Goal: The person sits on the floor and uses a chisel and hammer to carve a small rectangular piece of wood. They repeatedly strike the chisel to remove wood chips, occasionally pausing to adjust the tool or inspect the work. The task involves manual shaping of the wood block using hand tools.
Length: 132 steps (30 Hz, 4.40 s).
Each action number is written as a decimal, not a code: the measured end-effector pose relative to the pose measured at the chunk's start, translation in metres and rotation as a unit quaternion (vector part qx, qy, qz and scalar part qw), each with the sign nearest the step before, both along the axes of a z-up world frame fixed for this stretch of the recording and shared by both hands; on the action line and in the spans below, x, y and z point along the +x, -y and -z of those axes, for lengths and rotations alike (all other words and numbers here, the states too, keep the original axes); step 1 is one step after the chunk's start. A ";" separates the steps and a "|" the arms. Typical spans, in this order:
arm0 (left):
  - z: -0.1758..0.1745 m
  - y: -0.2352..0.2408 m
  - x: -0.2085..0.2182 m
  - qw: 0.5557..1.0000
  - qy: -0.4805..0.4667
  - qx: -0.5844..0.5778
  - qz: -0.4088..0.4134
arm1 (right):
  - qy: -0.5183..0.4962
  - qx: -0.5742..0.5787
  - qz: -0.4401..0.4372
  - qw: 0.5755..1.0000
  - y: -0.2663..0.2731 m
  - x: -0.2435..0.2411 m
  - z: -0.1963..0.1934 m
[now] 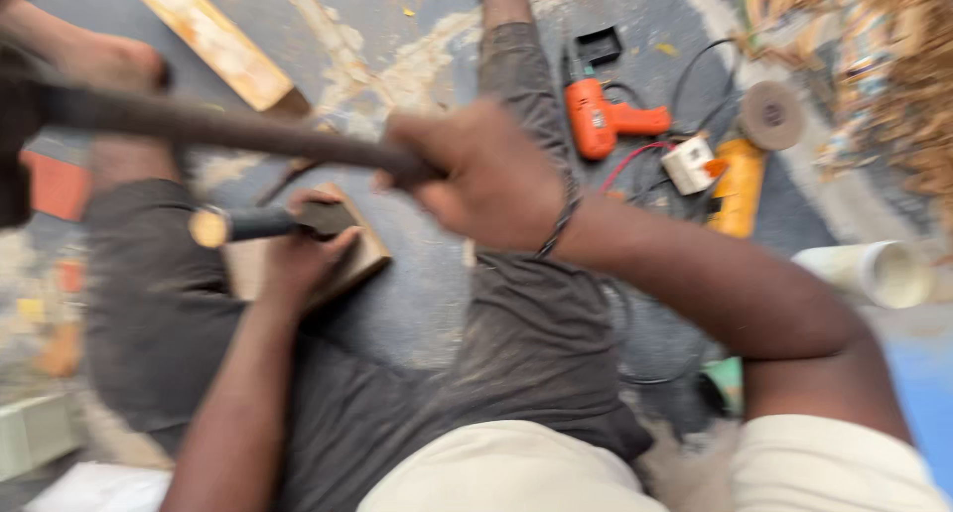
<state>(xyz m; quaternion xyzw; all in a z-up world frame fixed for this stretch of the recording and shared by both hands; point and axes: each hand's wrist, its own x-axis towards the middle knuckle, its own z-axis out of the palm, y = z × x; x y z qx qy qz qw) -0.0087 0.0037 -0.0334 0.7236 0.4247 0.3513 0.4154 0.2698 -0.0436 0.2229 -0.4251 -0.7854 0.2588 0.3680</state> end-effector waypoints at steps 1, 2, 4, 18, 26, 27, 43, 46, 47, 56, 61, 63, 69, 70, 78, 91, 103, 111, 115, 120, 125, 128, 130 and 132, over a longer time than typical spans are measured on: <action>0.007 0.000 0.007 0.998 0.051 0.004 0.022 | 0.028 0.001 -0.001 1.000 0.005 -0.004 0.004; 0.008 0.004 0.005 1.000 0.006 0.009 0.002 | 0.047 0.001 -0.002 0.999 0.009 -0.010 0.007; 0.001 0.005 -0.001 0.996 -0.083 0.022 -0.038 | 0.037 -0.016 0.019 0.999 0.010 -0.010 0.007; -0.019 0.006 0.003 0.994 -0.106 0.009 -0.033 | -0.046 -0.031 0.046 0.997 0.013 -0.001 -0.010; -0.032 0.006 0.009 0.992 -0.123 0.011 -0.037 | -0.123 0.063 0.051 0.989 0.001 0.000 -0.036; -0.032 0.006 0.009 0.991 -0.125 0.012 -0.037 | -0.089 0.108 0.059 0.988 -0.003 -0.001 -0.031; -0.031 0.007 0.009 0.994 -0.103 -0.020 -0.038 | -0.019 0.079 0.073 0.994 -0.007 -0.001 -0.058; -0.024 0.004 0.009 0.994 -0.108 0.004 -0.036 | 0.090 0.158 0.056 0.982 -0.007 0.004 -0.033; -0.022 0.009 0.007 0.993 -0.107 0.015 -0.041 | 0.160 0.209 0.049 0.963 -0.010 0.005 -0.020; -0.024 0.006 0.011 0.995 -0.089 -0.019 -0.037 | 0.257 0.111 0.078 0.957 -0.004 0.024 0.006; -0.030 0.008 0.005 0.993 -0.103 -0.040 -0.051 | 0.034 0.014 0.074 0.997 0.004 0.016 -0.027; -0.033 0.009 0.005 0.991 -0.120 -0.038 -0.048 | 0.030 0.013 0.064 0.997 0.007 0.010 -0.032; -0.038 0.009 0.009 0.992 -0.114 -0.019 -0.044 | 0.025 0.024 0.034 0.999 0.005 0.002 -0.041; -0.039 0.008 0.010 0.992 -0.115 -0.022 -0.041 | 0.002 0.018 0.033 0.999 0.005 0.001 -0.044; -0.032 0.007 0.008 0.991 -0.124 -0.027 -0.033 | 0.032 0.135 0.043 0.989 -0.007 0.003 -0.033; -0.032 0.011 0.008 0.990 -0.121 -0.056 -0.053 | 0.122 0.048 0.069 0.989 0.001 0.005 -0.042; -0.023 0.010 0.011 0.999 -0.041 0.015 -0.012 | 0.485 0.028 0.074 0.871 -0.021 -0.004 0.014; -0.040 0.006 0.003 0.994 -0.093 -0.031 -0.058 | 0.137 -0.027 0.130 0.982 -0.001 0.017 0.057; -0.054 0.011 -0.009 0.990 -0.107 -0.029 -0.084 | -0.087 -0.148 0.182 0.968 0.014 0.002 0.135; -0.061 0.012 -0.007 0.992 -0.108 0.024 -0.067 | -0.415 -0.434 0.195 0.775 0.039 -0.018 0.224; -0.078 0.018 0.008 0.990 -0.024 -0.128 0.061 | -0.514 -0.492 0.169 0.681 0.034 -0.013 0.234; -0.088 0.020 0.019 0.983 0.001 -0.147 0.114 | -0.544 -0.486 0.111 0.675 0.025 -0.015 0.227; -0.091 0.023 0.021 0.983 -0.024 -0.142 0.117 | -0.535 -0.482 0.096 0.687 0.025 -0.022 0.226; -0.091 0.023 0.023 0.982 -0.008 -0.141 0.125 | -0.524 -0.492 0.084 0.690 0.028 -0.030 0.227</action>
